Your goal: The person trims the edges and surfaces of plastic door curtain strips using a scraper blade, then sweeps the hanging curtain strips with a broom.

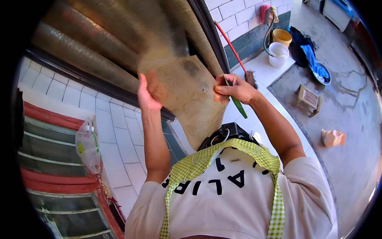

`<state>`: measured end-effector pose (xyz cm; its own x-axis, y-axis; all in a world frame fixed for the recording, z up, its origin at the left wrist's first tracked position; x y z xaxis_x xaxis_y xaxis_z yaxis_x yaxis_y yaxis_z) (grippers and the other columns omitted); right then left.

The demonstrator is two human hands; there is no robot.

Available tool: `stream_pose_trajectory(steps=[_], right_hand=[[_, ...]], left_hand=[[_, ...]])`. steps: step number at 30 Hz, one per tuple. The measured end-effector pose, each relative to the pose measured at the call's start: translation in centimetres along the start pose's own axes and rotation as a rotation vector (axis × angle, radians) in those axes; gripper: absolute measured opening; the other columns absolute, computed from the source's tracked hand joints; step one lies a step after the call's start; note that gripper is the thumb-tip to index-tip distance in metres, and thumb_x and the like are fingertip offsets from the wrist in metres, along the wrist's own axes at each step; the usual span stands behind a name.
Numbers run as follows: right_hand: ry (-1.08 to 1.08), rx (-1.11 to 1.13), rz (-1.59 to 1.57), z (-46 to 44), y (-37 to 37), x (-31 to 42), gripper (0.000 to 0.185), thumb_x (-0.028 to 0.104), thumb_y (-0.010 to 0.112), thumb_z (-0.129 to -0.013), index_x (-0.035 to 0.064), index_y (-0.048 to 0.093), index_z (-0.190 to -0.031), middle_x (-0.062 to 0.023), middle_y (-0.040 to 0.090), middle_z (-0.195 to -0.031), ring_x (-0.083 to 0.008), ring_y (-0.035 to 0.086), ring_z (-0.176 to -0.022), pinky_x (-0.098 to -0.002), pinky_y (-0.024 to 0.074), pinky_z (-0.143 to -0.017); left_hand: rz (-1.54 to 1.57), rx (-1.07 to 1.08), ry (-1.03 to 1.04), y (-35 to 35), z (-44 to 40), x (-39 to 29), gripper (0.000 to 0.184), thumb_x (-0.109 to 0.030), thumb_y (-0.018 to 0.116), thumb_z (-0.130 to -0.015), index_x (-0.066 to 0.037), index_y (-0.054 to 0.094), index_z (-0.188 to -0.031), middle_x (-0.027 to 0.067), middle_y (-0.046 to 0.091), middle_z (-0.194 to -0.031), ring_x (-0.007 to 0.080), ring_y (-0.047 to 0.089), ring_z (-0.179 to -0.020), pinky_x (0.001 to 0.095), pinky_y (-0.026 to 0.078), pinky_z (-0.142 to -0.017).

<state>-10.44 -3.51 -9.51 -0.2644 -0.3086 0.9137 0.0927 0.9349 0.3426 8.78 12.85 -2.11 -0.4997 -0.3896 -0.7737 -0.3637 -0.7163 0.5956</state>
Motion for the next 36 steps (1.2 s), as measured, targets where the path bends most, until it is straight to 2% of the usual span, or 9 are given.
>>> stream_pose_trajectory(steps=[3, 5, 13, 16, 21, 23, 27, 31, 36], right_hand=[[0.053, 0.028, 0.091, 0.8, 0.6, -0.2, 0.015, 0.02, 0.063, -0.089, 0.0058, 0.058, -0.087, -0.0051, 0.065, -0.078, -0.0104, 0.06, -0.065, -0.0218, 0.0433, -0.057], [0.047, 0.032, 0.08, 1.0, 0.7, -0.2, 0.015, 0.019, 0.063, -0.089, 0.0053, 0.058, -0.087, -0.0055, 0.066, -0.079, -0.0103, 0.06, -0.065, -0.022, 0.0454, -0.059], [0.116, 0.051, 0.073, 1.1, 2.6, -0.1, 0.014, 0.014, 0.066, -0.086, 0.0018, 0.061, -0.092, -0.0022, 0.062, -0.075, -0.01, 0.063, -0.069, -0.0219, 0.0482, -0.059], [0.192, -0.139, 0.224, 1.6, 2.1, 0.2, 0.021, 0.02, 0.067, -0.086, 0.0005, 0.061, -0.091, -0.0033, 0.064, -0.074, -0.0086, 0.061, -0.064, -0.023, 0.05, -0.063], [0.139, -0.308, 0.195, 1.9, 1.3, 0.4, 0.025, 0.026, 0.064, -0.089, 0.0016, 0.06, -0.091, -0.0042, 0.064, -0.074, -0.0084, 0.061, -0.063, -0.0232, 0.0474, -0.059], [0.007, -0.581, 0.319, 2.2, -0.5, 0.4, 0.026, 0.028, 0.063, -0.089, 0.0019, 0.06, -0.091, -0.0036, 0.063, -0.072, -0.0077, 0.059, -0.061, -0.0222, 0.0449, -0.056], [-0.054, -0.832, 0.828, 3.5, -2.1, 2.7, 0.044, 0.048, 0.051, -0.091, 0.0047, 0.059, -0.092, -0.0108, 0.05, -0.058, -0.0222, 0.055, -0.057, -0.0357, 0.041, -0.054], [-0.113, -0.769, 0.7, 3.2, -1.0, 4.5, 0.04, 0.045, 0.048, -0.092, 0.0066, 0.058, -0.091, -0.0114, 0.051, -0.057, -0.0283, 0.056, -0.056, -0.0371, 0.0421, -0.054], [-0.302, -0.379, 1.145, 1.8, 1.4, 8.0, 0.034, 0.04, 0.051, -0.092, 0.0075, 0.059, -0.085, -0.0154, 0.054, -0.06, -0.0349, 0.055, -0.057, -0.0412, 0.0436, -0.055]], left_hand=[[0.01, -0.026, 0.054, 0.7, 1.9, -0.8, 0.048, -0.049, 0.045, -0.094, -0.007, 0.061, -0.11, 0.0032, 0.063, -0.086, 0.0155, 0.051, -0.061, 0.0282, 0.044, -0.048], [0.045, 0.175, 0.013, -2.3, 0.5, -1.2, 0.051, -0.048, 0.044, -0.094, -0.004, 0.056, -0.116, 0.0078, 0.062, -0.1, 0.0197, 0.057, -0.074, 0.0326, 0.051, -0.06], [0.213, 0.677, -0.139, 1.1, 5.4, 4.4, 0.059, -0.059, 0.041, -0.09, -0.017, 0.044, -0.132, 0.0091, 0.051, -0.124, 0.0315, 0.046, -0.109, 0.0482, 0.036, -0.091], [0.25, 0.692, -0.233, 4.4, 5.6, 5.3, 0.064, -0.062, 0.041, -0.088, -0.022, 0.039, -0.138, 0.0095, 0.046, -0.133, 0.036, 0.042, -0.122, 0.054, 0.031, -0.103], [0.365, 0.65, -0.248, 7.3, 5.9, 4.0, 0.062, -0.064, 0.035, -0.089, -0.032, 0.032, -0.141, 0.0094, 0.03, -0.146, 0.038, 0.026, -0.133, 0.0607, 0.024, -0.104], [0.415, 0.709, -0.269, 7.7, 5.9, 4.3, 0.062, -0.064, 0.033, -0.089, -0.033, 0.03, -0.142, 0.0093, 0.024, -0.149, 0.0388, 0.021, -0.136, 0.0627, 0.023, -0.104], [0.375, 0.713, -0.286, 8.1, 5.5, 4.7, 0.067, -0.068, 0.03, -0.087, -0.034, 0.022, -0.144, 0.0091, 0.014, -0.153, 0.0416, 0.016, -0.137, 0.067, 0.022, -0.102], [0.329, 0.751, -0.325, 7.9, 5.7, 4.9, 0.079, -0.075, 0.033, -0.081, -0.033, 0.017, -0.146, 0.0115, 0.013, -0.151, 0.0422, 0.013, -0.137, 0.0692, 0.018, -0.102], [0.338, 0.768, -0.397, 7.1, 5.8, 5.1, 0.081, -0.076, 0.036, -0.079, -0.034, 0.016, -0.146, 0.0158, 0.013, -0.15, 0.0463, 0.01, -0.136, 0.0746, 0.018, -0.097]])
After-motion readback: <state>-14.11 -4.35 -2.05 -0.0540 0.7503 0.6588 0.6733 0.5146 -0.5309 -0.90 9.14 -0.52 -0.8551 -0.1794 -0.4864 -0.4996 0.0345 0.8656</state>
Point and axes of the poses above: each hand's wrist, its own z-axis away from the middle knuckle, its own y-axis out of the palm, x = y × z, the point moved 4 cm from there along -z, towards the middle knuckle
